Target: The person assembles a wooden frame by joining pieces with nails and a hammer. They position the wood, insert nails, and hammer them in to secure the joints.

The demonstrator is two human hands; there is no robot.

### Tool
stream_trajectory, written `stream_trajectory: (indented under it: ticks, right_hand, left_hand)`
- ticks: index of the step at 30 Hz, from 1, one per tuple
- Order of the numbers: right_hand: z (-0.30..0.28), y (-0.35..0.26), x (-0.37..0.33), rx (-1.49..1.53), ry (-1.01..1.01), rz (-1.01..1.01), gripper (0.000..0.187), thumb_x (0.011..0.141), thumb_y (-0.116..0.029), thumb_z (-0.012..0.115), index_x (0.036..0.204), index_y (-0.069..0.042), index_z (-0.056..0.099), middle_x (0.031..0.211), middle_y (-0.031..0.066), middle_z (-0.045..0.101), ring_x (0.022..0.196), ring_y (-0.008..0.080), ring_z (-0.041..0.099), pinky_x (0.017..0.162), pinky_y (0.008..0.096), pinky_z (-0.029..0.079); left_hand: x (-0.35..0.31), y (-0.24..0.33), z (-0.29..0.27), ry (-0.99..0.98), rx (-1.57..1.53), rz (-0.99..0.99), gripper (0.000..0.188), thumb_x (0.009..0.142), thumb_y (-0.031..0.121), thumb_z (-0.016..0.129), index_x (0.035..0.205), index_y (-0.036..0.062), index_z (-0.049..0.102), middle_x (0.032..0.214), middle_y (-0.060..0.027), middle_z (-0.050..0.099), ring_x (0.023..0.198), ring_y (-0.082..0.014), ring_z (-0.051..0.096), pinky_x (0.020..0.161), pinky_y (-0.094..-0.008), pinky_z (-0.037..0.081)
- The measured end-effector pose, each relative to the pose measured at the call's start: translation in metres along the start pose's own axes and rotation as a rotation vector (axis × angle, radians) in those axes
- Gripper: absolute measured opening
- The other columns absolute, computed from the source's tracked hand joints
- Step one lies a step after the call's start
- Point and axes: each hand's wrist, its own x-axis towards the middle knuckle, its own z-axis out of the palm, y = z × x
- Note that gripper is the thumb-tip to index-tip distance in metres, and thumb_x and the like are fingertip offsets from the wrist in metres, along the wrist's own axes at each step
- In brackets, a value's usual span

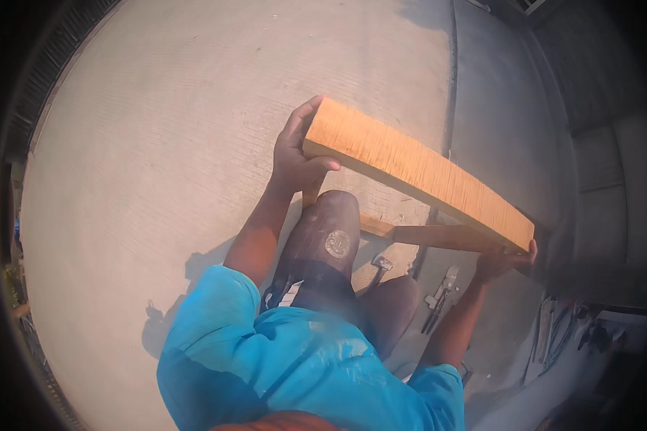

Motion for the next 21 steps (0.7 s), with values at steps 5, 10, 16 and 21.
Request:
stream_trajectory:
  ticks: [5,10,16,21]
  right_hand:
    - [-0.005,0.002,0.006,0.074,-0.001,-0.031,0.068,0.096,-0.028,0.070,0.142,-0.005,0.025,0.132,0.0142,0.037,0.122,0.0259,0.045,0.107,0.0454,0.041]
    - [-0.014,-0.004,0.010,-0.042,-0.010,-0.098,0.069,0.096,-0.032,0.071,0.141,-0.005,0.026,0.129,0.0131,0.040,0.123,0.0247,0.045,0.105,0.0439,0.042]
    - [-0.018,-0.018,0.004,-0.027,-0.042,0.004,0.068,0.094,-0.023,0.074,0.141,-0.003,0.028,0.132,0.0129,0.037,0.125,0.0243,0.045,0.105,0.0426,0.043]
    - [-0.022,-0.017,0.003,0.254,-0.107,0.071,0.072,0.090,-0.004,0.067,0.150,-0.002,0.027,0.139,0.0138,0.040,0.128,0.0224,0.047,0.112,0.0395,0.038]
  left_hand:
    - [-0.001,-0.002,-0.013,0.009,0.067,0.203,0.111,0.054,0.050,0.098,0.144,0.0039,0.052,0.127,-0.0115,0.063,0.116,-0.0218,0.064,0.098,-0.0356,0.055]
    - [-0.005,0.001,-0.015,0.004,0.117,0.326,0.114,0.055,0.051,0.098,0.147,0.0044,0.049,0.122,-0.0107,0.064,0.110,-0.0216,0.064,0.094,-0.0350,0.055]
    - [-0.002,-0.004,-0.009,-0.031,0.038,0.428,0.102,0.067,0.053,0.092,0.149,0.0096,0.049,0.117,-0.0134,0.063,0.105,-0.0243,0.061,0.088,-0.0383,0.054]
    - [-0.006,-0.012,-0.021,-0.084,0.098,0.449,0.076,0.079,0.055,0.083,0.138,0.0181,0.051,0.112,-0.0132,0.058,0.101,-0.0237,0.058,0.083,-0.0374,0.055]
